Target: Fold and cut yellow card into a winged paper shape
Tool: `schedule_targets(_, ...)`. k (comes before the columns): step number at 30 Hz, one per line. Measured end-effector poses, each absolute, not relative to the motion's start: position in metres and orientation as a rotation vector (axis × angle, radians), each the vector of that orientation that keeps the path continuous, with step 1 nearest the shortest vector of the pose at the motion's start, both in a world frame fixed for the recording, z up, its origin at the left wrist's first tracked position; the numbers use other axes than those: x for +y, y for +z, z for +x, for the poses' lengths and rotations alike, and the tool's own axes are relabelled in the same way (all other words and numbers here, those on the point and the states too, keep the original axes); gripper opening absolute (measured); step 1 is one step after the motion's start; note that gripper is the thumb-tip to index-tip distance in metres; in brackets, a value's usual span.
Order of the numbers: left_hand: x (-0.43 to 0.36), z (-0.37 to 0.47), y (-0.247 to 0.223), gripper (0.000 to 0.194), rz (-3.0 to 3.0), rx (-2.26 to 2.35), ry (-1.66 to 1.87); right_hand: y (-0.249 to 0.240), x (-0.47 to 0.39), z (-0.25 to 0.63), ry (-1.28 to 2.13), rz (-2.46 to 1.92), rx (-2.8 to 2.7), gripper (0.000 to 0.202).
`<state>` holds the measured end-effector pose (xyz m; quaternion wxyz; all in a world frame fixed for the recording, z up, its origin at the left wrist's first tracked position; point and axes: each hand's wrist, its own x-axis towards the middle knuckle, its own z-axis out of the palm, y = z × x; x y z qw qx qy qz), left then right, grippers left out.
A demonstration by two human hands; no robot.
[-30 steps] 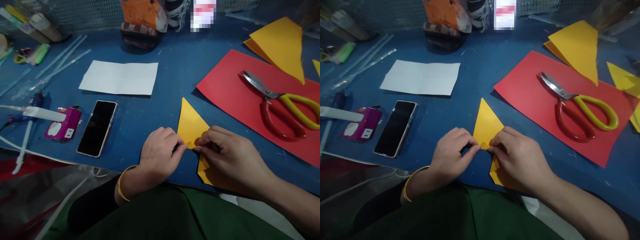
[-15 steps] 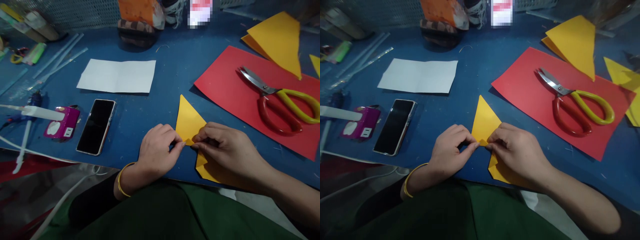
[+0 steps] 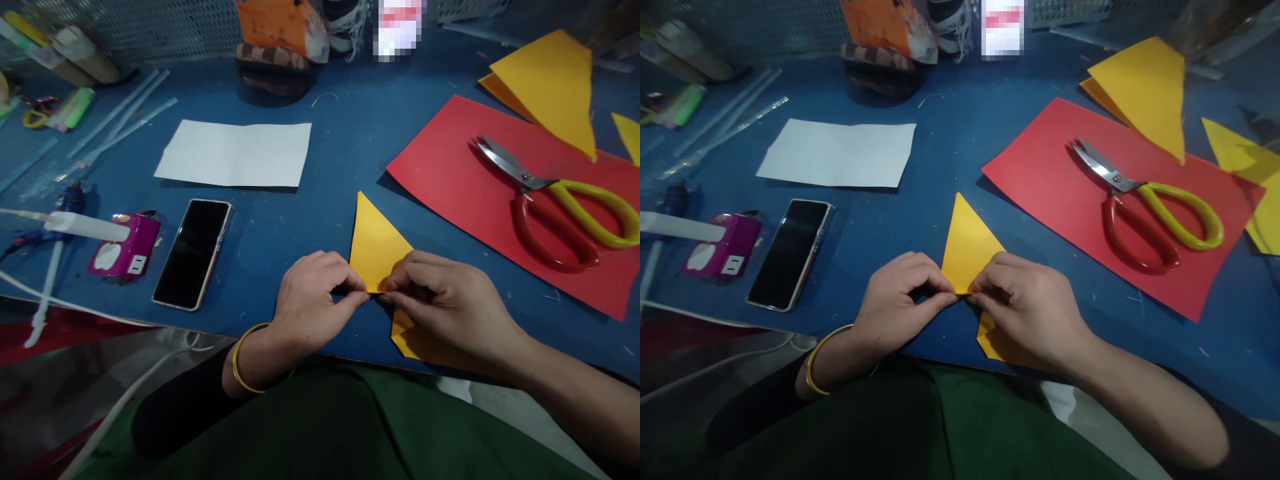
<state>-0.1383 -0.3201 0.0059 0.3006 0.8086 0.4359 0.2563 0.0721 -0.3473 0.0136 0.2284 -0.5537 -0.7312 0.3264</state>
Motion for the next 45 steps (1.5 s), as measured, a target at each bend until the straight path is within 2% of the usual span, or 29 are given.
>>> schedule_targets(3, -0.321, -0.139, 0.006, 0.018, 2.184, 1.180, 0.691, 0.015, -0.347, 0.073, 0.910, -1.498, -2.027, 0.015)
schedule_targets(8, -0.317, -0.144, 0.012, 0.039, 2.203, 1.260, 0.624, 0.015, -0.347, 0.074, 0.958, -1.495, -1.994, 0.015)
schedule_targets(26, -0.316, -0.146, 0.007, 0.003, 2.241, 1.176, 0.657, 0.012, -0.349, 0.072, 0.825, -1.551, -2.008, 0.013)
schedule_targets(35, -0.318, -0.150, 0.012, 0.016, 2.176, 1.199, 0.651, 0.013, -0.349, 0.070, 0.797, -1.559, -2.032, 0.025)
schedule_targets(45, -0.316, -0.145, 0.007, 0.006, 2.274, 1.174, 0.612, 0.011, -0.350, 0.068, 0.740, -1.577, -2.073, 0.029)
